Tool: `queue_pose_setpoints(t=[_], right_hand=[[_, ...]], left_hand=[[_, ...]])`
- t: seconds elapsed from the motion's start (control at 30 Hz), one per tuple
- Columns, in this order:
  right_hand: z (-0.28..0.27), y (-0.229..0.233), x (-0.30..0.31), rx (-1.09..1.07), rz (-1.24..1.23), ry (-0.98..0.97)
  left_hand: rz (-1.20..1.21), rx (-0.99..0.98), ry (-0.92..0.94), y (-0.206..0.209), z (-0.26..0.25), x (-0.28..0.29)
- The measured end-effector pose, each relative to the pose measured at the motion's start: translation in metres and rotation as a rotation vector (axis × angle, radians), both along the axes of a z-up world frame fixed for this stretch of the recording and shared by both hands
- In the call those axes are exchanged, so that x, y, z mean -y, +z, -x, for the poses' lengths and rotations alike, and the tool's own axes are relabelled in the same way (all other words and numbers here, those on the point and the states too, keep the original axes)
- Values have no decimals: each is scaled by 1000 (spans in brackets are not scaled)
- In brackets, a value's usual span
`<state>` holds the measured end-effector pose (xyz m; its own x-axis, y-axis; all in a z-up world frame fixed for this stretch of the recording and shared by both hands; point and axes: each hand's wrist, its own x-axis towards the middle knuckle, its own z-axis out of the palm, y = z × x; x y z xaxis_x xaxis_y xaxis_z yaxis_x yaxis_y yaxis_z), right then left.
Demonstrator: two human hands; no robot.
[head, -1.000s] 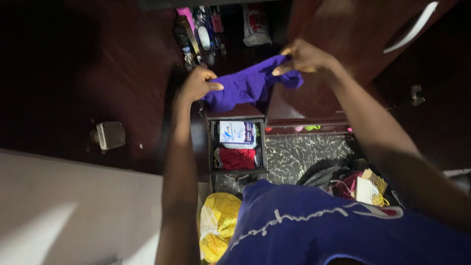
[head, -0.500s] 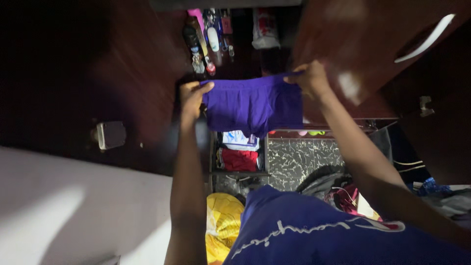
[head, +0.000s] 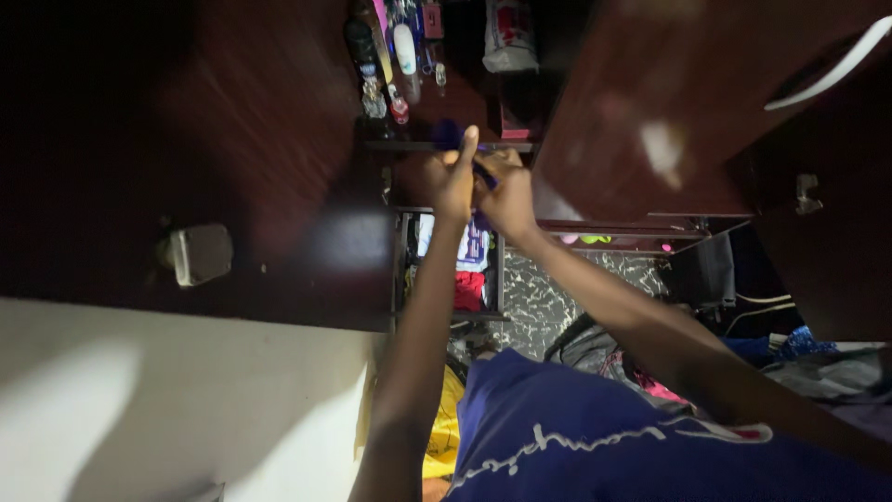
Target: The person organizes several personal items including a loaf of bread, a bunch of keys, a mobile phone, and a charging cable by placing them into different compartments and drawers of a wooden cabinet.
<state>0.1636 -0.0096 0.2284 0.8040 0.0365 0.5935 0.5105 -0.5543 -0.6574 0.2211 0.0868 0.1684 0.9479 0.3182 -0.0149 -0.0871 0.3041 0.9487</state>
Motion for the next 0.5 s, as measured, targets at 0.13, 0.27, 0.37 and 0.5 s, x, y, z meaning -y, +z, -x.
queue_pose_setpoints(t=[0.13,0.27,0.37,0.5], right_hand=[[17,-19,-3,-10,46,305],[18,-66,15,-218,-317,480],[7,-123,35,-335,-748,366],[-30,-178,53,-1185,-1001,-18]], left_hand=[[166,-137,-44,-14,-27,-27],[84,-371,1,-40,-27,-47],[-125,-320,-67,-70,-15,-64],[-304,-76,-102,-75,13,-65]])
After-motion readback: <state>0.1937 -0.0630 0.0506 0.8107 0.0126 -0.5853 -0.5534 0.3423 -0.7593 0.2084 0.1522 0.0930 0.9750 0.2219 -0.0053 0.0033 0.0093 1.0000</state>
